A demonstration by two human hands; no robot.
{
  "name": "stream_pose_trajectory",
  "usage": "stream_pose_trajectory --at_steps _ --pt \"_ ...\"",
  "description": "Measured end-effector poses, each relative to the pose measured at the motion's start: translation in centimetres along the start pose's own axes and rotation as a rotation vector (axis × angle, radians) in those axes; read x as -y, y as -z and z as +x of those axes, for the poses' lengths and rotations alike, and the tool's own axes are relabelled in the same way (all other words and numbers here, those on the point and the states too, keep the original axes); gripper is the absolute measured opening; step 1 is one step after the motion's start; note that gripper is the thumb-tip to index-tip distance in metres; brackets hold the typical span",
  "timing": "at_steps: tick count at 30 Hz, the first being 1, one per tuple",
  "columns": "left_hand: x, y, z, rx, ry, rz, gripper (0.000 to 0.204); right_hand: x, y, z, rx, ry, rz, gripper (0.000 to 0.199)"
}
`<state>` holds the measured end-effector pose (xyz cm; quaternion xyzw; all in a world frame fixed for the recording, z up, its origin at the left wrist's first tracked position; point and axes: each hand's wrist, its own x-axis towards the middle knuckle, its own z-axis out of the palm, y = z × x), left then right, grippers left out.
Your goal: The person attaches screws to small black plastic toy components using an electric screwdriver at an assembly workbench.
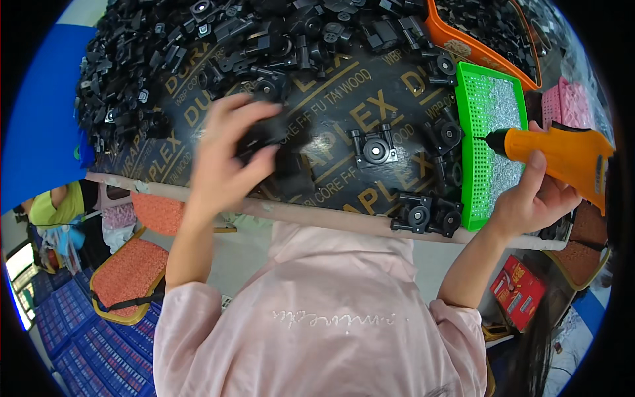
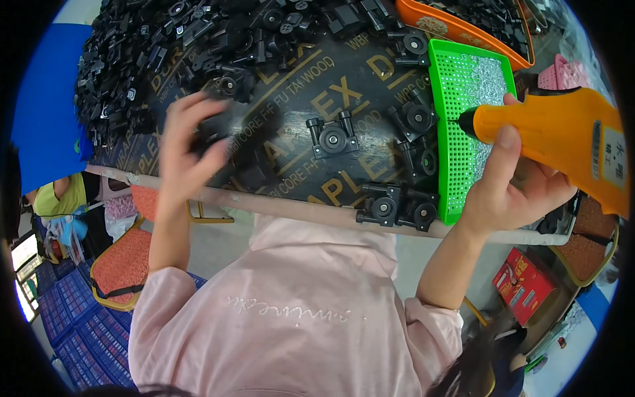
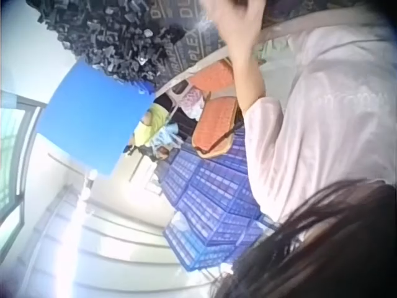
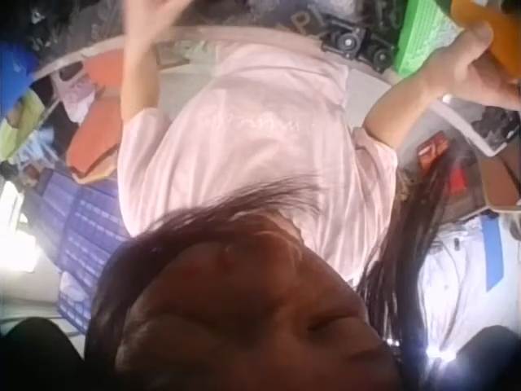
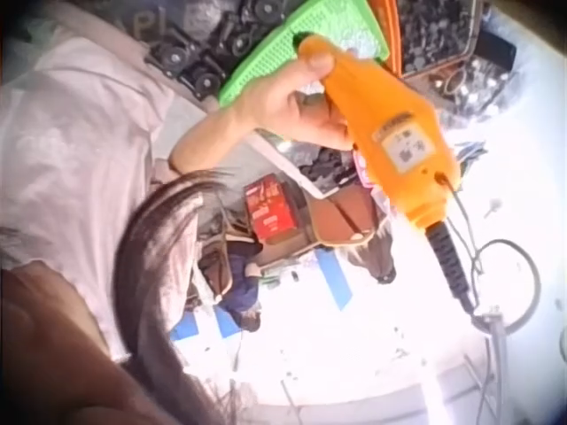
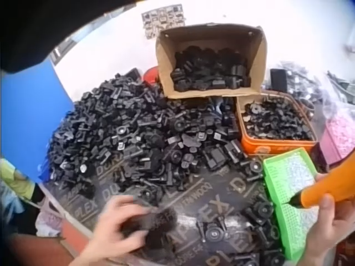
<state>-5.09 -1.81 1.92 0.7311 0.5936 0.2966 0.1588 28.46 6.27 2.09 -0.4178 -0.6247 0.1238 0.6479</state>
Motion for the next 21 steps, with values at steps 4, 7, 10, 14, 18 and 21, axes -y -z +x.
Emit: stream_pose_trajectory --at_steps 4,7,10,14,18,21 --pt "3.5 8.9 -8.6 0.457 0.008 -0.754 0.047 -0.4 0.7 -0.5 -0.008 0.016 -0.01 0.042" --pt "5.0 7.5 -13.7 0.855 0.511 -0.695 0.043 0.1 0.6 -0.2 -0.007 0.009 -0.026 0.036" --pt "11.3 2.3 -21.4 0.806 0.963 -0.494 0.043 0.1 0.8 -0.2 -0.018 0.005 -0.018 0.037" --pt "17.7 -2.1 -24.4 0.554 0.936 -0.257 0.046 0.4 1.0 -0.5 0.008 0.001 -0.038 0.039" --pt "14.3 -1.6 -22.1 1.092 0.499 0.202 0.069 0.1 1.4 -0.6 0.014 -0.006 -0.063 0.042" --pt "3.1 1.6 -11.8 1.117 0.549 -0.413 0.067 0.5 0.8 -0.9 0.014 0.0 -0.064 0.044"
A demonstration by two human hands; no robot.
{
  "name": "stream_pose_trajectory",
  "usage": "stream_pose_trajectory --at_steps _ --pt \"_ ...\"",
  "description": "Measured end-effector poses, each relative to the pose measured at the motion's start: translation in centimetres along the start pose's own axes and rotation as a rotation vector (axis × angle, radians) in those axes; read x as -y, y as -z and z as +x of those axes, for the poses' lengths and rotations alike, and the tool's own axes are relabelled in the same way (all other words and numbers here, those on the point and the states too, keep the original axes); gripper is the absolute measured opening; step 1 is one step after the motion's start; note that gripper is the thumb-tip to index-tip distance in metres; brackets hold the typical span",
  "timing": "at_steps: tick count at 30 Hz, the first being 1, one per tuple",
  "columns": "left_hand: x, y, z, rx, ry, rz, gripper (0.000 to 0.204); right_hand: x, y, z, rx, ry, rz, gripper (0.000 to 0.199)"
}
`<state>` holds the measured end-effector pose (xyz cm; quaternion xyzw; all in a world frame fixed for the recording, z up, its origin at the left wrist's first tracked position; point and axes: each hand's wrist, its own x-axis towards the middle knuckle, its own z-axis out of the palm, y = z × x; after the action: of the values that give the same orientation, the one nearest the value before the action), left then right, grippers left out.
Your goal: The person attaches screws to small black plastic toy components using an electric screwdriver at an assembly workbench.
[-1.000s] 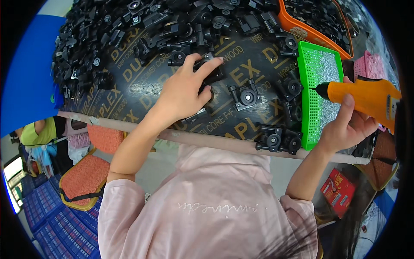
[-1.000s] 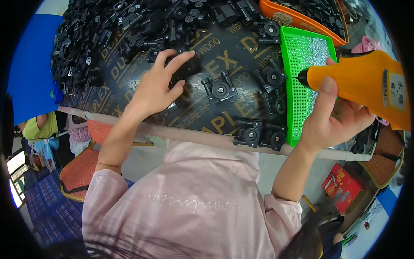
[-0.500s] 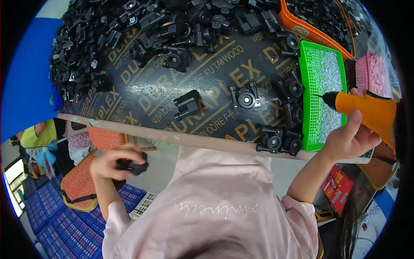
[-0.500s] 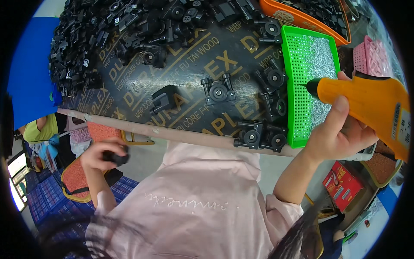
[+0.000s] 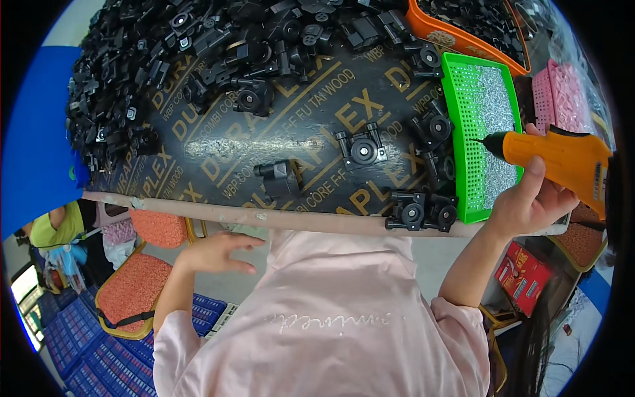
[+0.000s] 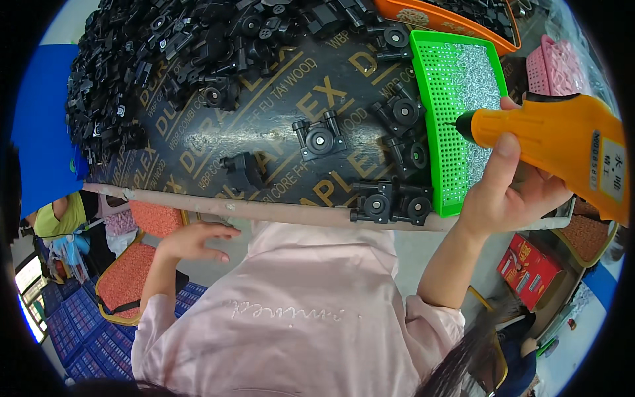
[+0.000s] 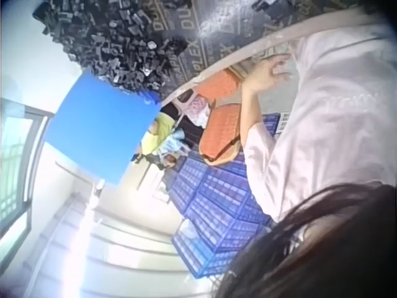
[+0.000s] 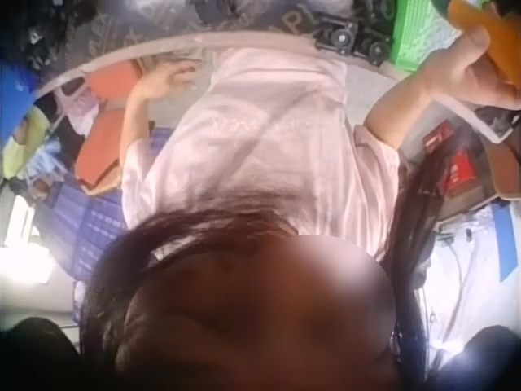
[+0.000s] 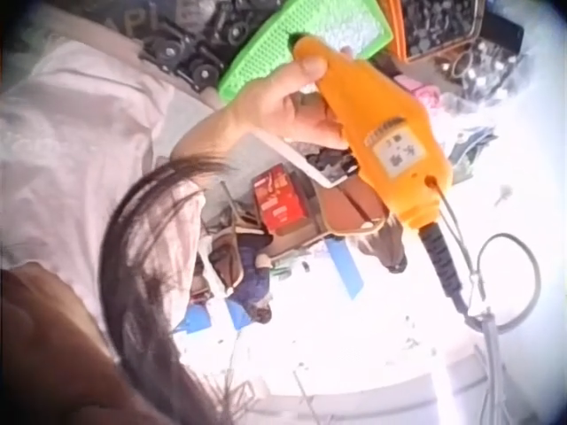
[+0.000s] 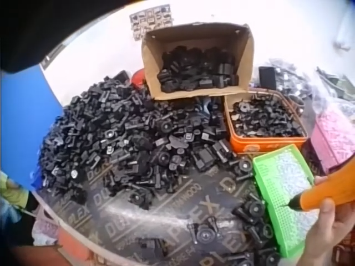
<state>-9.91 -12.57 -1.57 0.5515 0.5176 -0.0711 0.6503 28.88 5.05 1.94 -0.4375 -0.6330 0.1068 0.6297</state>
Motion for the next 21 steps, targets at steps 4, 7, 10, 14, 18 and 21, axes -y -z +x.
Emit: stream_pose_trajectory --at_steps 4,7,10,14,18,21 --pt "-7.7 1.2 -0.6 -0.686 -0.535 0.328 0.073 0.1 -0.1 0.0 -0.013 0.0 0.018 0.046" --pt "-10.6 1.9 4.5 -0.92 -0.393 0.753 0.089 -0.1 0.1 -0.3 -0.006 -0.008 0.012 0.048" --pt "-12.0 1.4 8.9 -0.899 -0.398 0.791 0.096 -0.2 0.0 -0.5 0.004 -0.005 0.047 0.049" --pt "-14.5 1.0 12.5 -0.924 -0.479 0.939 0.08 -0.2 -0.2 -0.6 -0.005 -0.019 0.067 0.05" --pt "-13.4 1.7 12.0 -0.884 -0.498 0.866 0.055 -0.6 -0.2 -0.6 0.003 0.006 0.096 0.05" --pt "-10.4 3.2 4.7 -0.646 -0.588 0.182 0.043 -0.8 0.6 -0.8 -0.048 -0.011 0.047 0.046"
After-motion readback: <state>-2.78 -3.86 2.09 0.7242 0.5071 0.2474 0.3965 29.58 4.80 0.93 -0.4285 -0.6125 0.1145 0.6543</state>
